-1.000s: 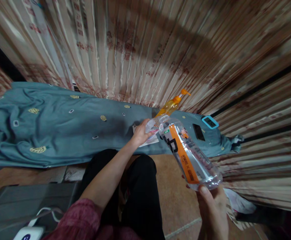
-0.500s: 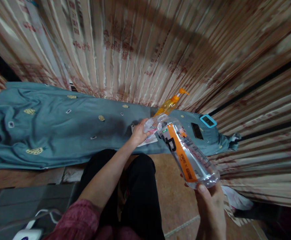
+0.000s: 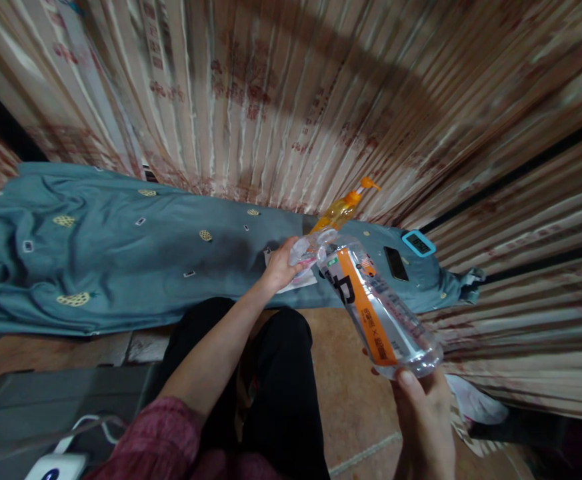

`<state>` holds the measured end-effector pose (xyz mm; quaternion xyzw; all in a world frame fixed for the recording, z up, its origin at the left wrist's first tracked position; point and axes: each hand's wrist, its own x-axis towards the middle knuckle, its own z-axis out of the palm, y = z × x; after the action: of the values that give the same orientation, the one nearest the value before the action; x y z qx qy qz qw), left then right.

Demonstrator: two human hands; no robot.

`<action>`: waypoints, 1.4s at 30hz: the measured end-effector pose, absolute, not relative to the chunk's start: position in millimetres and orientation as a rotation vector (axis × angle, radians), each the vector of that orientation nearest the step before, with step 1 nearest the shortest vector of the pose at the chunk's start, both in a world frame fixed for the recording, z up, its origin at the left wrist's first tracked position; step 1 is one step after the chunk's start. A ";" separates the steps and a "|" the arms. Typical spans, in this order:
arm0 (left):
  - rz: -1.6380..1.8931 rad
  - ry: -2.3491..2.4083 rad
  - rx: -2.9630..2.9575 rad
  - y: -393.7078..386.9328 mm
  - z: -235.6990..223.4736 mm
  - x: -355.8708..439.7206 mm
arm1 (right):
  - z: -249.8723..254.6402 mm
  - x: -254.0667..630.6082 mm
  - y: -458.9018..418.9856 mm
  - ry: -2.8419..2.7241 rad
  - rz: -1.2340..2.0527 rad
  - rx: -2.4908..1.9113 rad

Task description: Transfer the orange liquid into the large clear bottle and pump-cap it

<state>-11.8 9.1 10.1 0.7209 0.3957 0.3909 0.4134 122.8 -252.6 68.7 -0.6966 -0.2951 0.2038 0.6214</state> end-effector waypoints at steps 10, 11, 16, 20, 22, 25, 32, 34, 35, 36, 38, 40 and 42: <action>0.984 0.983 1.812 8.4 10.9 -11.5 | 64.7 128.7 -255.6 -0.704 0.470 -1.612; 0.983 0.988 1.815 8.4 11.1 -11.4 | 64.6 128.8 -255.5 -0.709 0.468 -1.609; 0.959 1.009 1.825 8.5 11.1 -11.3 | 63.9 128.5 -255.5 -0.733 0.469 -1.604; 0.961 1.000 1.820 8.5 10.9 -11.7 | 64.0 128.2 -256.1 -0.759 0.459 -1.600; 0.958 1.004 1.819 8.5 10.7 -11.7 | 63.9 128.2 -256.2 -0.764 0.453 -1.600; 0.945 1.017 1.822 8.4 10.7 -11.4 | 63.3 128.5 -256.5 -0.751 0.457 -1.605; 0.941 1.015 1.836 7.8 12.2 -12.1 | 61.7 130.9 -257.4 -0.751 0.457 -1.611; 0.945 1.008 1.838 7.8 12.5 -12.3 | 61.9 131.0 -257.0 -0.751 0.453 -1.610; 0.946 1.006 1.837 7.9 12.4 -12.3 | 62.2 130.8 -256.6 -0.749 0.453 -1.608; 0.945 1.005 1.836 8.1 12.3 -12.2 | 62.6 130.4 -256.1 -0.748 0.454 -1.605; 0.942 1.006 1.834 8.4 12.0 -11.8 | 63.5 129.4 -255.1 -0.746 0.454 -1.599; 0.940 1.011 1.832 8.5 11.9 -11.4 | 64.2 128.4 -254.5 -0.745 0.456 -1.598; 0.939 1.016 1.829 8.3 12.3 -11.2 | 64.8 127.6 -254.6 -0.745 0.456 -1.598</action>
<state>-11.2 8.3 12.3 0.7268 0.4036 0.3733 0.4116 127.6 -254.6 64.8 -0.6932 -0.3230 0.1978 0.6132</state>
